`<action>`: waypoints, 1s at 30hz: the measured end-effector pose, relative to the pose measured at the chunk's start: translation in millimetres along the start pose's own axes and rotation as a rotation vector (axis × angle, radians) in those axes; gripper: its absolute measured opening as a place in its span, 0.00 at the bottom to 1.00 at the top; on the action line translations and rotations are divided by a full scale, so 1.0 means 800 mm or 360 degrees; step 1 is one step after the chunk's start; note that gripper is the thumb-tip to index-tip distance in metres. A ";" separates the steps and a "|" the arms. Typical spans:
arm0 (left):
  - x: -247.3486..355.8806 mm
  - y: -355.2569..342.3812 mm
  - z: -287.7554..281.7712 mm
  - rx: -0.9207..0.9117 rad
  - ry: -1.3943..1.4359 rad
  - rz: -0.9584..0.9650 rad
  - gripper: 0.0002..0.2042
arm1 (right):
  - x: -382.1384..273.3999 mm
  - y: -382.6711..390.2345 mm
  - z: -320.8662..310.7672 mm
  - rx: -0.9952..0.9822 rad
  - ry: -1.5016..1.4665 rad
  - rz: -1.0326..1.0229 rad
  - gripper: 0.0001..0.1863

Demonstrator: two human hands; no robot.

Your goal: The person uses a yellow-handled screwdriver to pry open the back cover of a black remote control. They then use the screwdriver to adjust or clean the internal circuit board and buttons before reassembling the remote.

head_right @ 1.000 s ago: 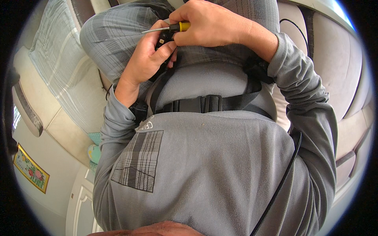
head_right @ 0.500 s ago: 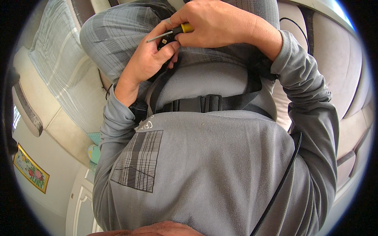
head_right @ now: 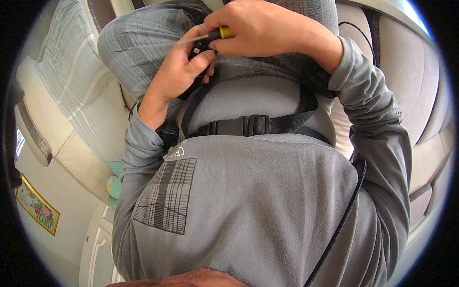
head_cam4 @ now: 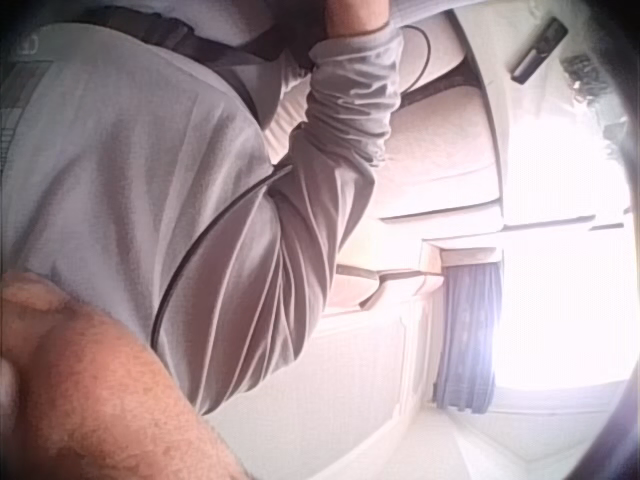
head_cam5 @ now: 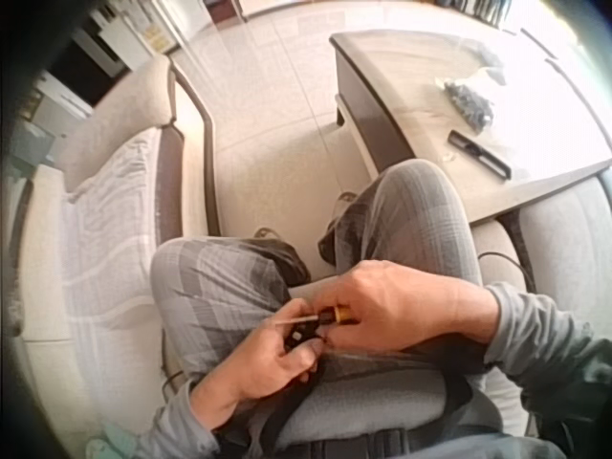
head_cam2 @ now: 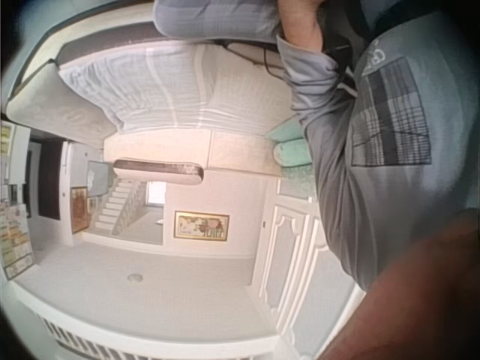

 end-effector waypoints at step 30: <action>0.026 0.013 -0.033 0.0531 -0.0395 0.0473 0.11 | -0.040 0.045 -0.036 0.0315 0.0284 -0.0047 0.15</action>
Point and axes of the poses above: each hand's wrist, its own y-axis away from the middle knuckle, its own z-axis out of the palm, x = y × z, the point moved 9 cm from there along -y, towards the middle knuckle, and after that the axes turned 3 degrees about x, right-handed, at the moved point
